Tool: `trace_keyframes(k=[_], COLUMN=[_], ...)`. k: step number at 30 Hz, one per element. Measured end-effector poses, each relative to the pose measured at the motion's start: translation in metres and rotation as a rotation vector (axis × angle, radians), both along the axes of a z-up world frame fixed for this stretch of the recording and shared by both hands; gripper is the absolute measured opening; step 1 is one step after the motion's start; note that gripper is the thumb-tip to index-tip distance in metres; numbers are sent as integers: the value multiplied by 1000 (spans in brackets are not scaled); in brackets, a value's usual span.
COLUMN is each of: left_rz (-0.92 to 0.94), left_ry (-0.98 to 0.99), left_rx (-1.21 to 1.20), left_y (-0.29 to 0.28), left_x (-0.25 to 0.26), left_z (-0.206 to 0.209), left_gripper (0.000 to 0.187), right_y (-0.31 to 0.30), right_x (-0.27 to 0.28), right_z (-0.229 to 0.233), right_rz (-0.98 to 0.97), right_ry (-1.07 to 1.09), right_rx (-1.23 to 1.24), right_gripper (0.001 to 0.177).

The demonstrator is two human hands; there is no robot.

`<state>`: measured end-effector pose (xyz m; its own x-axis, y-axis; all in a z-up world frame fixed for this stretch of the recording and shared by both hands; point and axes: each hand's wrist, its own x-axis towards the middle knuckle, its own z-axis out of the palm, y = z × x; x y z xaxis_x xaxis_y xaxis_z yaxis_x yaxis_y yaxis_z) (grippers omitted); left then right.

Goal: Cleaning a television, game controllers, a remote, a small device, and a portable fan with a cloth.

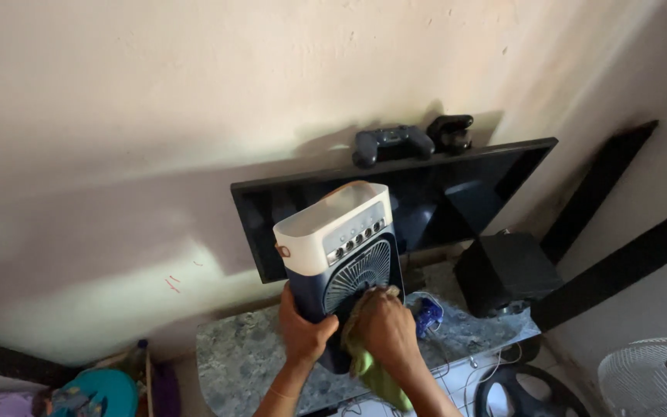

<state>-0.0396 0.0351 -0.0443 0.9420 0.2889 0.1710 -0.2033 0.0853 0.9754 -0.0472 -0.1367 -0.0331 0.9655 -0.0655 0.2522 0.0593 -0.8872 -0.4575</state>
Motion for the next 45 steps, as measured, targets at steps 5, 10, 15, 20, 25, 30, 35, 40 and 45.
trace_keyframes(k=[5,10,15,20,25,30,35,40,45], left_rz=[-5,-40,-178,-160,-128,-142,-100,-188,-204], left_ry=[-165,-174,-80,58,98,-41,9,-54,18], left_rx=[264,220,69,-125,-104,-72,56,26,15], left_y=[-13,-15,-15,-13,-16,-22,-21,-7,5], left_x=[1,18,31,24,25,17,15,15,28], left_z=[6,-21,-16,-9,-21,-5,-12,-4,-33], left_gripper=[87,87,79,73,64,70,69,75,69], right_y=[-8,-19,-20,-68,-80,-56,-47,-95,-129], right_x=[5,0,-21,-3,-6,-1,-16,-14,3], right_z=[-5,-5,0,-8,11,18,-2,-31,-8], right_rz=[316,564,630,176,61,-56,116,607,359], right_ry=[156,326,122,371,-150,199,364,343,78], right_rx=[109,384,758,-312,-98,-308,-472,110,480], right_gripper=[26,21,19,33,25,45,26,14,25])
